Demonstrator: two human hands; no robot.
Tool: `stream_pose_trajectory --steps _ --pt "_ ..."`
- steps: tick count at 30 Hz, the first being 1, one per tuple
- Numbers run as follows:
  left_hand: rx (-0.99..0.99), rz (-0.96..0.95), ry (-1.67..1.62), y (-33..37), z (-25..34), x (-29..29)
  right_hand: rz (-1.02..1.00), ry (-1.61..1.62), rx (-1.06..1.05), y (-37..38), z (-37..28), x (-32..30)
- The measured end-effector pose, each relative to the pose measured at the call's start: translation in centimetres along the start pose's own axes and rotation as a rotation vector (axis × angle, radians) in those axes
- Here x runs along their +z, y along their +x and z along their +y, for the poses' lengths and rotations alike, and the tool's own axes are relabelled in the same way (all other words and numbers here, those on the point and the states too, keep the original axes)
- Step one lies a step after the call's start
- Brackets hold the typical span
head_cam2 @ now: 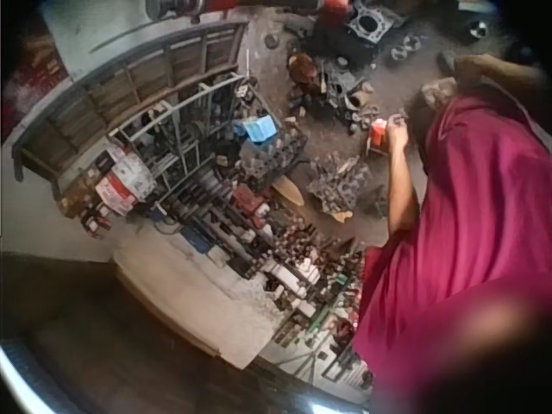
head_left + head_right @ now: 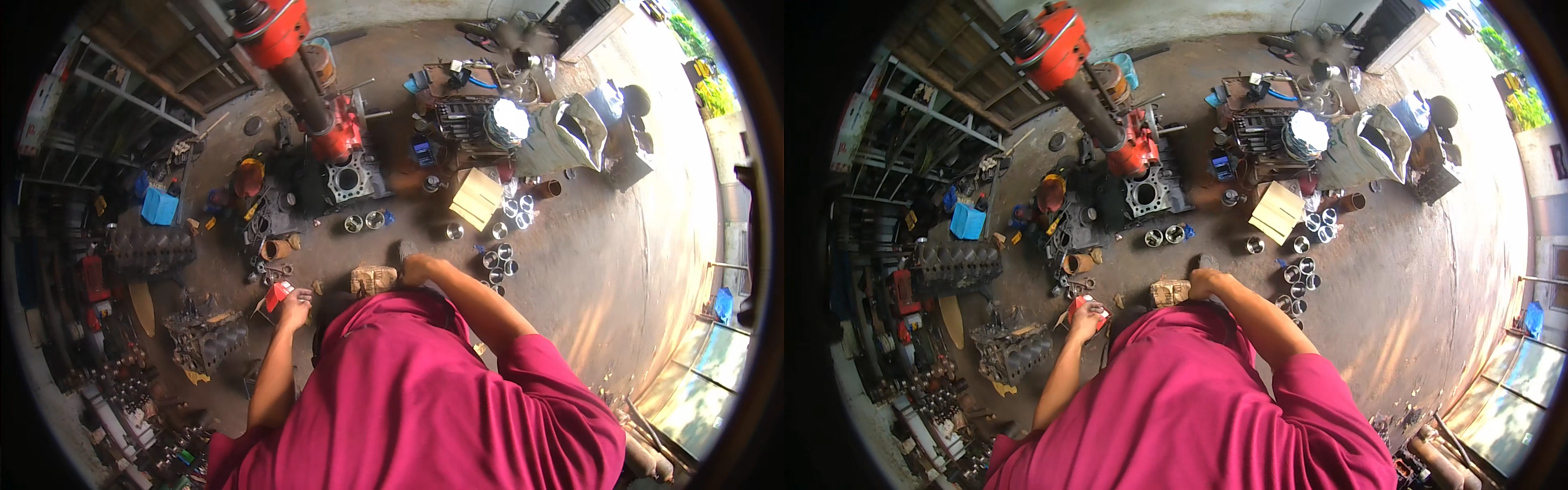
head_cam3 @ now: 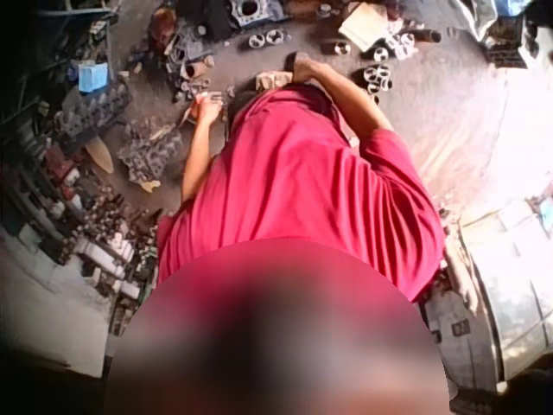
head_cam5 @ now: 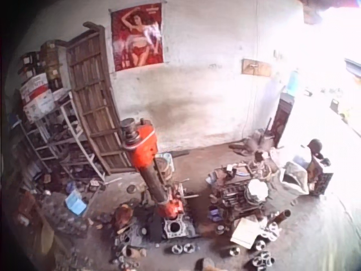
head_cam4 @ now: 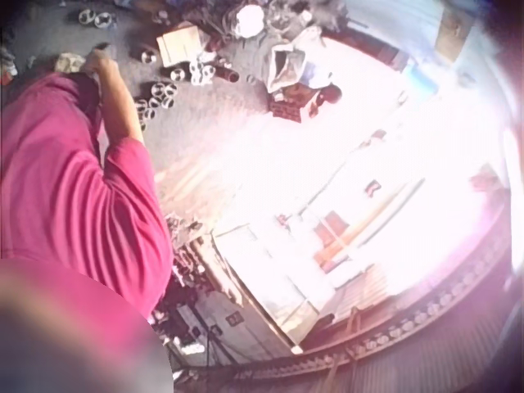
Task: The person installs piston rings onto pistons and places them into an engine block. They use a ring compressor tool to compress the rings and then insert the pistons into the cylinders. The person repeats this process for multiple pistons.
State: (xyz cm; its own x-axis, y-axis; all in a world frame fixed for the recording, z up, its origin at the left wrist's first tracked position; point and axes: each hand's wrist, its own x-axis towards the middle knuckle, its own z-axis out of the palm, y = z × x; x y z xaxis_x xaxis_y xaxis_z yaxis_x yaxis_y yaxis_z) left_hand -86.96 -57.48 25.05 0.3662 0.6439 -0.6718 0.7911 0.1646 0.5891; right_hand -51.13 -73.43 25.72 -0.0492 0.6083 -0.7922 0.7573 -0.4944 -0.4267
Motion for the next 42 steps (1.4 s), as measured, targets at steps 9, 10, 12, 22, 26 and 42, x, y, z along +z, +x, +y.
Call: stream_pose_trajectory --steps 9,10,12,22,26,42 --pt "0.356 0.005 0.607 -0.1 9.1 3.1 -0.051 0.042 -0.118 -0.7 1.3 -3.8" --pt "0.352 -0.020 0.581 0.4 9.3 2.7 -0.058 0.065 -0.134 -0.9 1.0 -4.9" --pt "0.289 -0.081 0.570 1.8 9.4 1.6 -0.050 0.097 -0.163 -1.3 0.5 -6.7" --pt "0.334 -0.590 0.678 7.9 13.6 -7.4 0.117 0.376 -0.119 4.2 -0.2 -8.9" --pt "0.129 -0.913 0.693 7.1 14.5 -8.4 0.447 0.429 0.182 10.4 6.9 -9.0" --pt "1.177 -0.554 0.212 42.2 15.5 13.9 1.095 0.029 0.043 43.7 34.1 -13.3"
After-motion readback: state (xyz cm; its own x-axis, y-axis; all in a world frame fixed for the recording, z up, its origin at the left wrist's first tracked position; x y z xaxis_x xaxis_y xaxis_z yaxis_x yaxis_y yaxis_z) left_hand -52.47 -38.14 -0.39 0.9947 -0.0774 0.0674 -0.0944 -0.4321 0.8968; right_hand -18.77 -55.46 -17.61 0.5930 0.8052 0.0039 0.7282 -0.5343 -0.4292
